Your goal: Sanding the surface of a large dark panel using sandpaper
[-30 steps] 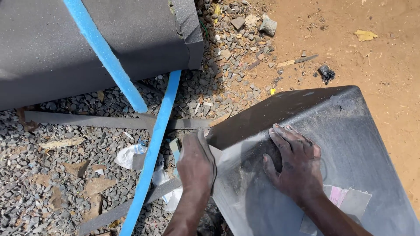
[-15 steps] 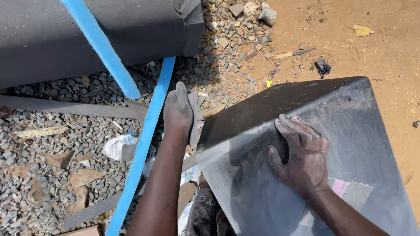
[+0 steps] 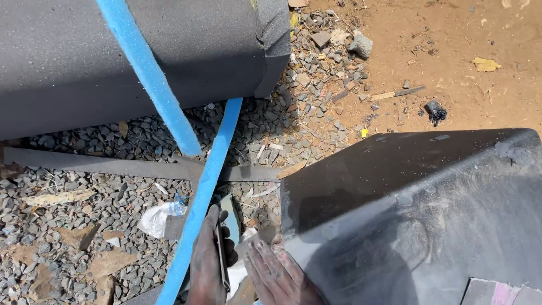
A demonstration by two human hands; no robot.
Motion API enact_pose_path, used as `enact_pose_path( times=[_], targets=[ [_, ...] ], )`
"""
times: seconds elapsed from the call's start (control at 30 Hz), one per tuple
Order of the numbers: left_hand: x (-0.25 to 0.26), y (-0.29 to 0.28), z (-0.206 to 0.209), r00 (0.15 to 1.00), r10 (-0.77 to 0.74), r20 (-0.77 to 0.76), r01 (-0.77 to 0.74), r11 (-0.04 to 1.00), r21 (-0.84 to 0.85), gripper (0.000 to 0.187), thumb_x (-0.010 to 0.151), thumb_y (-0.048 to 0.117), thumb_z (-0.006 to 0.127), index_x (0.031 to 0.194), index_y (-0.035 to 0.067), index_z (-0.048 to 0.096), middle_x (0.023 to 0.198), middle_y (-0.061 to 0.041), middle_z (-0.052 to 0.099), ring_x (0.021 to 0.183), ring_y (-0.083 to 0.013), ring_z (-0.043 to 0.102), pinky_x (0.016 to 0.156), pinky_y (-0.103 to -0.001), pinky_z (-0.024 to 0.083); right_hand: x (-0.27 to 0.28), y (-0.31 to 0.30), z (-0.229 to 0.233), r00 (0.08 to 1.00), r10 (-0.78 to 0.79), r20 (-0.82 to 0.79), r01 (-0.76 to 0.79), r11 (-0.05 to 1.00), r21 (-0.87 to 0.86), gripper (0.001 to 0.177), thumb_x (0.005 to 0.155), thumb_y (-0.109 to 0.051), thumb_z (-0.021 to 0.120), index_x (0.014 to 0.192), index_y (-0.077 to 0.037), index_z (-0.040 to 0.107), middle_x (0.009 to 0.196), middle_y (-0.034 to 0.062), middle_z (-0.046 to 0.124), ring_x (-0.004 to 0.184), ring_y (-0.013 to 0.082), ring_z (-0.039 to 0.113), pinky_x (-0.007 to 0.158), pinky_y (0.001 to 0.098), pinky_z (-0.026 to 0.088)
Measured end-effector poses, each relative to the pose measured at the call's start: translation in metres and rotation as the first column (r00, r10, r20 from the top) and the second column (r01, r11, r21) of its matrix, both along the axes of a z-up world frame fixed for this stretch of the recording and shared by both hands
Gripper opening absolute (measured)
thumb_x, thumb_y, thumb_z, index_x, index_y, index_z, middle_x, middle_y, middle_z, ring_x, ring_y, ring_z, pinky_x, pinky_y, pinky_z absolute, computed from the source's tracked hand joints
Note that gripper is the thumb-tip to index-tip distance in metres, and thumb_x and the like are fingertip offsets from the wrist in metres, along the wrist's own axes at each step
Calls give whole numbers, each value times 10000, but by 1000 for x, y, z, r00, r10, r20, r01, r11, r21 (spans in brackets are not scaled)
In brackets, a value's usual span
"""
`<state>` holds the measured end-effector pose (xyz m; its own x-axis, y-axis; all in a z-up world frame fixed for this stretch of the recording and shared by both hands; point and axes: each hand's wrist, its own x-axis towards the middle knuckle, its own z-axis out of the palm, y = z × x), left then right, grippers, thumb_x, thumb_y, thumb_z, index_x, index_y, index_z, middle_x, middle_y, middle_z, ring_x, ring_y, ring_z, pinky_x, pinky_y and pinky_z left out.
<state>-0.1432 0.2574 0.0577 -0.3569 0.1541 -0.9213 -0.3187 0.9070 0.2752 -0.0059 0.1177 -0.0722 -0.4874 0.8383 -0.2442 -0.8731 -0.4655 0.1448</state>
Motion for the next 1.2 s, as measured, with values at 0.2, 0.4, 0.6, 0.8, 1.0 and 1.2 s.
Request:
enact_pose_path(
  times=[0.2, 0.4, 0.6, 0.8, 1.0, 1.2],
  targets=[
    [-17, -13, -30, 985, 131, 110, -149, 974, 173, 429, 1011, 483, 511, 1216, 129, 641, 934, -97, 553, 678, -205, 436, 570, -346, 323, 95, 107, 105, -261, -636, 726, -855, 501, 131, 668, 1014, -477, 482, 1569, -120, 382, 1626, 79, 412, 1540, 257, 333, 1261, 461, 242],
    [25, -2, 11, 993, 49, 105, -80, 946, 314, 432, 930, 339, 546, 1284, 102, 615, 1124, -213, 825, 724, -277, 675, 623, -409, 581, 209, 166, 118, -514, -827, 230, -842, 434, -321, 497, 963, -461, 471, 1370, -211, 607, 1438, 15, 621, 1453, 266, 475, 1258, 460, 280],
    [83, -25, 19, 628, -723, -289, 778, 571, 263, 1058, 623, 844, 613, 1536, 356, 395, 1417, 102, 692, 1276, -160, 686, 967, -446, 571, 221, 170, 116, -538, -806, 247, -842, 495, -215, 303, 970, -434, 541, 869, -193, 695, 791, 3, 665, 809, 284, 618, 913, 421, 436],
    [67, -72, -9, 53, -440, -896, 984, -132, 123, 657, 994, 547, 604, 1560, 240, 472, 1660, -66, 385, 1507, -308, 413, 1174, -475, 367, 214, 175, 123, -559, -772, 302, -828, 540, -152, 297, 965, -433, 532, 1039, -259, 762, 1017, -60, 774, 979, 216, 686, 967, 410, 432],
    [80, -64, -5, -101, -561, -821, 965, -257, 57, 695, 975, 389, 637, 1596, 199, 388, 1713, -76, 235, 1513, -351, 287, 1148, -566, 267, 215, 176, 130, -491, -824, 282, -866, 496, -57, 242, 981, -366, 581, 1037, -193, 741, 1012, -13, 741, 905, 243, 660, 925, 415, 426],
    [78, -72, 12, -1, -502, -865, 987, -137, 79, 621, 1004, 487, 591, 1543, 196, 490, 1626, -26, 453, 1473, -315, 426, 1067, -476, 410, 214, 172, 127, -522, -809, 269, -851, 518, -93, 239, 949, -379, 627, 1061, -211, 755, 1036, 5, 755, 916, 293, 678, 890, 455, 462]
  ],
)
